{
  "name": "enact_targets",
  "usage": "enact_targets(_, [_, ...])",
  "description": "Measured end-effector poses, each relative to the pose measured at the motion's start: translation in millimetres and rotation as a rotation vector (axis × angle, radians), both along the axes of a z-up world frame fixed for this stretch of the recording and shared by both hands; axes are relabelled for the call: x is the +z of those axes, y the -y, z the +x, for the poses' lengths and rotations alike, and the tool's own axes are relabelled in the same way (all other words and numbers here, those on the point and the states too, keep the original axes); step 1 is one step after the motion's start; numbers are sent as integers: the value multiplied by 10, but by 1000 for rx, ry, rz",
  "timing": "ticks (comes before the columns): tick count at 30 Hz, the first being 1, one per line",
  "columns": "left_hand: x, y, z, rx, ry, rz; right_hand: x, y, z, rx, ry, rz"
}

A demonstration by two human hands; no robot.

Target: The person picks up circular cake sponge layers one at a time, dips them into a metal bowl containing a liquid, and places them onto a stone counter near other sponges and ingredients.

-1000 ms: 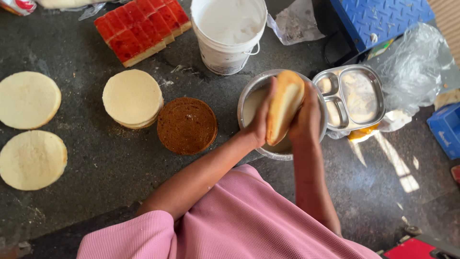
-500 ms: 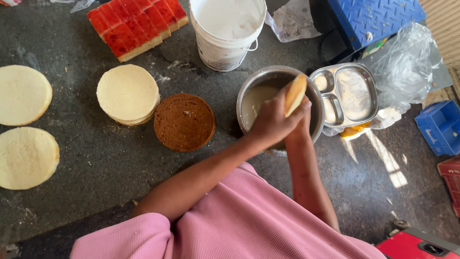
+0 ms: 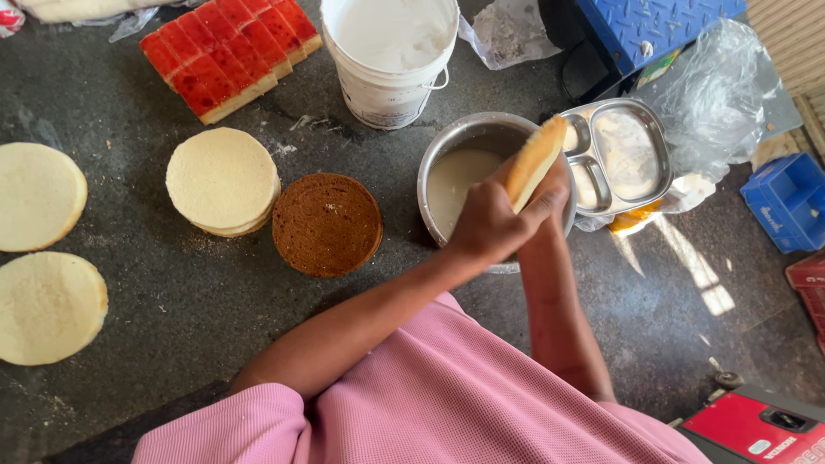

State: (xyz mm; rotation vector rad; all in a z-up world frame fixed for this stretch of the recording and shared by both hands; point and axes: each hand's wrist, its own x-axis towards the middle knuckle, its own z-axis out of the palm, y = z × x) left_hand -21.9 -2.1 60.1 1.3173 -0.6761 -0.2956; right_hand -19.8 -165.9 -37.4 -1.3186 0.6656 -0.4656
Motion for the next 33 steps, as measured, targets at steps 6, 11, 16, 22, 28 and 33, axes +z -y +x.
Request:
enact_targets(6, [-195,-96,373,-272,-732,-264,519,-29,141,60,255,374])
enact_targets(11, [-305,-2,397,-254,-478,-142,84,34,-9,106,88,659])
enact_targets(16, [-360,122,104,-134,198,368,-526,107,-47,259,297,587])
enact_targets(22, [-282,248,27,-194,115,169,-391,102,-176,160,225,428])
enact_targets(28, [-213,163,-42,-207,114,167,104,-52,-136,36,219,478])
enact_targets(33, [-278,-11,80,-398,-201,-113,572,-149,-15,-77,138,308])
